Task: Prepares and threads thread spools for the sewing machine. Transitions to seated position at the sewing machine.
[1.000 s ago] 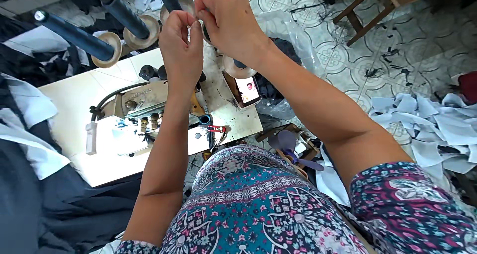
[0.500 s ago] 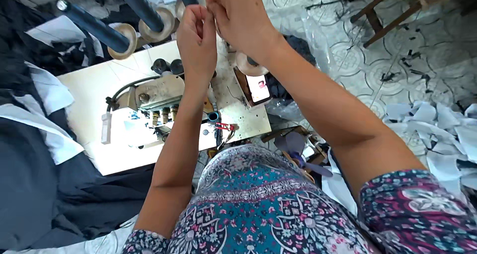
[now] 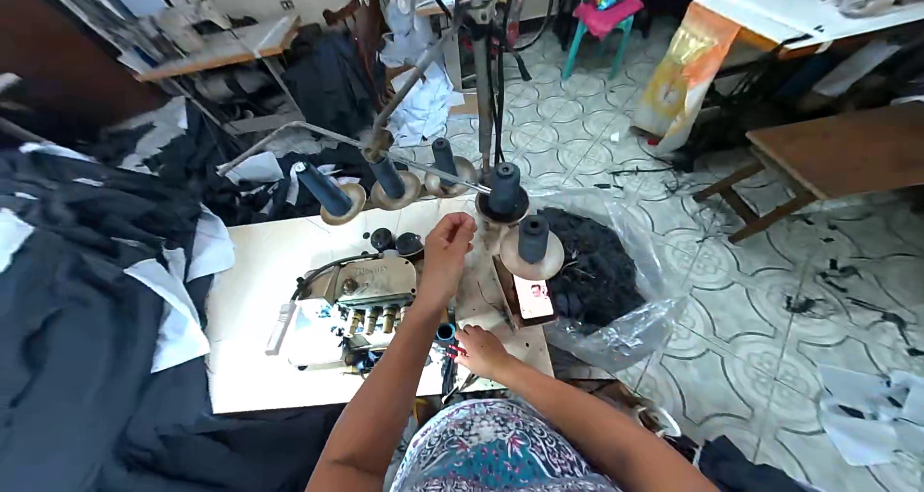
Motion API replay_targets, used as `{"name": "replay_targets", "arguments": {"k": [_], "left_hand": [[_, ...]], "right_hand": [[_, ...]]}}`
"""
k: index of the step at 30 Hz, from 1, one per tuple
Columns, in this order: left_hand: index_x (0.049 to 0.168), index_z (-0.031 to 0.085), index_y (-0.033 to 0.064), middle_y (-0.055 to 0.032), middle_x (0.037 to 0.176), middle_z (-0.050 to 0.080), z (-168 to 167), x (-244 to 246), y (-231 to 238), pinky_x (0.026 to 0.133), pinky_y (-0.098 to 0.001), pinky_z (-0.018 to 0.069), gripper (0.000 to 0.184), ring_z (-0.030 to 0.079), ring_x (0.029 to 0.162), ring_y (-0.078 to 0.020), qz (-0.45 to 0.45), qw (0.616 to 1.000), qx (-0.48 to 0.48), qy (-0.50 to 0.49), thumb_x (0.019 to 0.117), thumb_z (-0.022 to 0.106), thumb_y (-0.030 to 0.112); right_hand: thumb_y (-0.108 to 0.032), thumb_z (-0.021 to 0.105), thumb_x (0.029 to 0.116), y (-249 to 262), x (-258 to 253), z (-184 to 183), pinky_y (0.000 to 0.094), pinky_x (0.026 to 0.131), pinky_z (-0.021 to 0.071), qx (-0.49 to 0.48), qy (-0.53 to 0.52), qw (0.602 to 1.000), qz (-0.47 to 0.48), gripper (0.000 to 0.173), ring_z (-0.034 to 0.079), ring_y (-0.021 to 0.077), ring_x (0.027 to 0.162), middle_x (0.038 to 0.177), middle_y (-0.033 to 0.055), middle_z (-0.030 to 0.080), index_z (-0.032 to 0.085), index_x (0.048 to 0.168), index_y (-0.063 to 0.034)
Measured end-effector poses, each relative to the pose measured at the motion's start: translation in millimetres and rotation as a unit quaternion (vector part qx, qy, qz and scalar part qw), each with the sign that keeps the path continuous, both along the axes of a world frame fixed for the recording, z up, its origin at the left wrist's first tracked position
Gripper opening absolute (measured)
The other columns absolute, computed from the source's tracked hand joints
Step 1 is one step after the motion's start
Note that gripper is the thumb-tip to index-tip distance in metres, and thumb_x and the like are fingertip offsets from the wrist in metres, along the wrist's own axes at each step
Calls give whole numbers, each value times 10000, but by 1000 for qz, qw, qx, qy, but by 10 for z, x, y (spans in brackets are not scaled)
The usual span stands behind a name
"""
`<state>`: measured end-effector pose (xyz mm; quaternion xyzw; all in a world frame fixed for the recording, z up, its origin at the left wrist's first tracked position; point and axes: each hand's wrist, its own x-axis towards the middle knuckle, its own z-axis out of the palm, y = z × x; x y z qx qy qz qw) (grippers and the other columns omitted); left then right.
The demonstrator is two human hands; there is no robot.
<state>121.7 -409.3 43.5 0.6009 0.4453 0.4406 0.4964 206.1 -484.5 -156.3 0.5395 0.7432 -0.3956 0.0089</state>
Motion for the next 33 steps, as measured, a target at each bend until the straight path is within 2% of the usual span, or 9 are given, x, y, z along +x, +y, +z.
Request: {"name": "replay_targets", "arguments": {"k": [3, 7, 9, 11, 13, 18, 22, 24, 33], "left_hand": [[1181, 615, 133, -11, 1069, 630, -16, -18, -24, 770, -302, 531, 226, 607, 895, -89, -2, 1000, -19, 8, 1077, 519, 309], [1151, 616, 132, 3, 992, 599, -52, -12, 4, 727, -263, 507, 200, 572, 822, -62, 6, 999, -51, -13, 1080, 510, 286], [1157, 614, 129, -3, 1012, 597, -59, -31, 12, 749, -277, 509, 212, 576, 855, -74, 5, 997, -75, -21, 1083, 499, 290], [1169, 611, 124, -10, 1039, 602, -48, -59, 24, 776, -298, 512, 227, 582, 894, -87, 1, 995, -94, -23, 1086, 489, 296], [1151, 607, 135, 5, 995, 581, -42, -65, 31, 748, -277, 501, 217, 566, 855, -73, 3, 995, -101, -23, 1088, 482, 301], [1137, 606, 148, 26, 984, 581, -78, -56, 68, 756, -264, 501, 190, 567, 861, -56, -6, 993, -112, -39, 1087, 487, 288], [1136, 605, 163, 41, 945, 562, -106, -66, 75, 751, -254, 503, 173, 558, 834, -44, -14, 992, -120, -33, 1085, 490, 281], [1125, 607, 167, 47, 930, 561, -113, -66, 86, 742, -238, 502, 170, 559, 822, -34, -15, 992, -125, -31, 1086, 488, 281], [1080, 599, 128, 47, 878, 566, -141, -32, 163, 685, -193, 498, 136, 560, 753, -24, -20, 989, -129, -75, 1083, 469, 166]], "right_hand": [[-222, 613, 1012, -87, -67, -181, 585, 1058, 447, -9, -31, 999, 26, 441, 528, 448, 1301, 1371, 276, 558, 540, 1366, 30], [-134, 559, 1007, -114, -61, -117, 582, 1054, 457, -47, -47, 998, 18, 430, 549, 453, 1282, 1382, 302, 538, 494, 1385, 61], [-76, 529, 998, -137, -9, -52, 583, 1034, 478, -84, -27, 996, -6, 442, 566, 451, 1267, 1413, 305, 510, 460, 1415, 57], [-55, 490, 1012, -164, 131, 8, 573, 1043, 476, -120, 28, 991, -41, 422, 569, 431, 1268, 1412, 297, 508, 450, 1417, 59], [-36, 457, 1024, -206, 332, 59, 543, 1002, 493, -135, 117, 980, -86, 374, 617, 399, 1167, 1279, 294, 582, 440, 1377, 85], [4, 440, 953, -233, 689, 502, 327, 844, 552, -101, 385, 893, -211, 547, 661, 133, 932, 1056, 106, 655, 292, 1477, 66], [-146, 481, 1026, -63, 732, 1064, 225, 673, 553, -60, 472, 840, -262, 266, 629, 44, 706, 818, -27, 612, 508, 1222, 32], [-180, 466, 1053, 49, 712, 1245, 194, 590, 516, -43, 484, 828, -282, 210, 558, 16, 586, 698, -69, 541, 557, 1121, -4], [-198, 367, 1099, 435, 625, 1644, 144, 486, 381, -46, 498, 824, -266, 288, 417, -1, 487, 605, -72, 427, 592, 1050, -25]]}}
